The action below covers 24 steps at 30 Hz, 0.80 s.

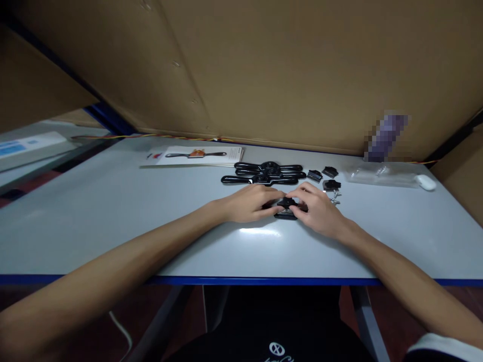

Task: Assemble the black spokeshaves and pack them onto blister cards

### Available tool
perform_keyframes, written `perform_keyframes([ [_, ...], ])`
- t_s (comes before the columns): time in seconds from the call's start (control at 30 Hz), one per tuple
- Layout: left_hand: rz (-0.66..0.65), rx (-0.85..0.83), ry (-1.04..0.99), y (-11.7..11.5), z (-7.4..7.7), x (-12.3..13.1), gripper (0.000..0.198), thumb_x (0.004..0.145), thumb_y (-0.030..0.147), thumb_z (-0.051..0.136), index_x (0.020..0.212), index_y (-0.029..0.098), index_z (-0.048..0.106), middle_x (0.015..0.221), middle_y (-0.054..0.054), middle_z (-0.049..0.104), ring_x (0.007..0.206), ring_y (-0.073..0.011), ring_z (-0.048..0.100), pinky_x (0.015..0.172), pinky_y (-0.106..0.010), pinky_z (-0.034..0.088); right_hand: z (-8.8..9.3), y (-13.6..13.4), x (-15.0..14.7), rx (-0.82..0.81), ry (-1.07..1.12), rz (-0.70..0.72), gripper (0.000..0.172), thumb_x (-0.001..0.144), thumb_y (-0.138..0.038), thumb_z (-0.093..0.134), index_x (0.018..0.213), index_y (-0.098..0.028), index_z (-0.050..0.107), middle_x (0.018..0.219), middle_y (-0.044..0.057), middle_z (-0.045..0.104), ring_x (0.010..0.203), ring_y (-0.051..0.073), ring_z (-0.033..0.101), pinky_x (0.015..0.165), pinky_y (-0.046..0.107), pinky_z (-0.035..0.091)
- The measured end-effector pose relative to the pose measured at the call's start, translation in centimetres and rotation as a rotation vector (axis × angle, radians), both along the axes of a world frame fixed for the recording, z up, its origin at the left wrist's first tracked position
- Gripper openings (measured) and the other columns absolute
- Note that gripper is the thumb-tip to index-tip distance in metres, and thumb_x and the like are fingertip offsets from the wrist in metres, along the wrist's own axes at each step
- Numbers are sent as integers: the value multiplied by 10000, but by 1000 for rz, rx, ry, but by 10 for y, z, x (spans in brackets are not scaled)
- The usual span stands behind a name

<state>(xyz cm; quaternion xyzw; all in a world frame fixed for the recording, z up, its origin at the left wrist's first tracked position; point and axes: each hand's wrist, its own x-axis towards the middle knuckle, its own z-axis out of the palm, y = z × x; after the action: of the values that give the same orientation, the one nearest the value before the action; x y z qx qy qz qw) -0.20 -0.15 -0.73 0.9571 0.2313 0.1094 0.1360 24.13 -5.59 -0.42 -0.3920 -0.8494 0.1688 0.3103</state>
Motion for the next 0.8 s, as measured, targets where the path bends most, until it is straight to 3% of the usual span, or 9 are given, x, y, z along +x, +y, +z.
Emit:
perform_keyframes([
  [0.2,14,-10,16,-3,3,1,459,1051,484,390,1249,171,662,988,-87,741,773,-213,648,662,-320,429,6,0,8,-4,-144,5,259,990,-300,594,1195,-218,728,1101,94,712,937,220,683,859,389,558],
  [0.4,28,-18,35,-5,7,2,474,1037,462,391,1305,173,654,1025,-108,751,793,-230,670,673,-343,456,21,6,28,125,-439,-262,294,1016,-311,526,1188,-184,728,995,99,777,833,244,698,714,367,468],
  [0.53,26,-7,35,-5,8,2,470,1027,471,402,1286,181,667,1016,-109,753,771,-225,669,663,-343,459,29,9,36,69,-668,-419,241,992,-296,548,1112,-191,729,987,108,785,804,271,686,592,350,331],
  [0.67,25,-1,32,-6,8,2,474,1029,467,405,1293,179,672,986,-101,746,765,-222,666,660,-335,462,32,9,35,-1,-749,-495,209,989,-321,551,988,-200,722,946,103,769,753,257,659,560,346,254],
  [0.8,13,-7,18,-6,8,1,479,1037,467,404,1314,177,665,1049,-107,755,767,-217,671,664,-334,471,30,9,33,-42,-702,-425,194,999,-283,536,928,-204,698,971,95,763,777,238,653,603,340,316],
])
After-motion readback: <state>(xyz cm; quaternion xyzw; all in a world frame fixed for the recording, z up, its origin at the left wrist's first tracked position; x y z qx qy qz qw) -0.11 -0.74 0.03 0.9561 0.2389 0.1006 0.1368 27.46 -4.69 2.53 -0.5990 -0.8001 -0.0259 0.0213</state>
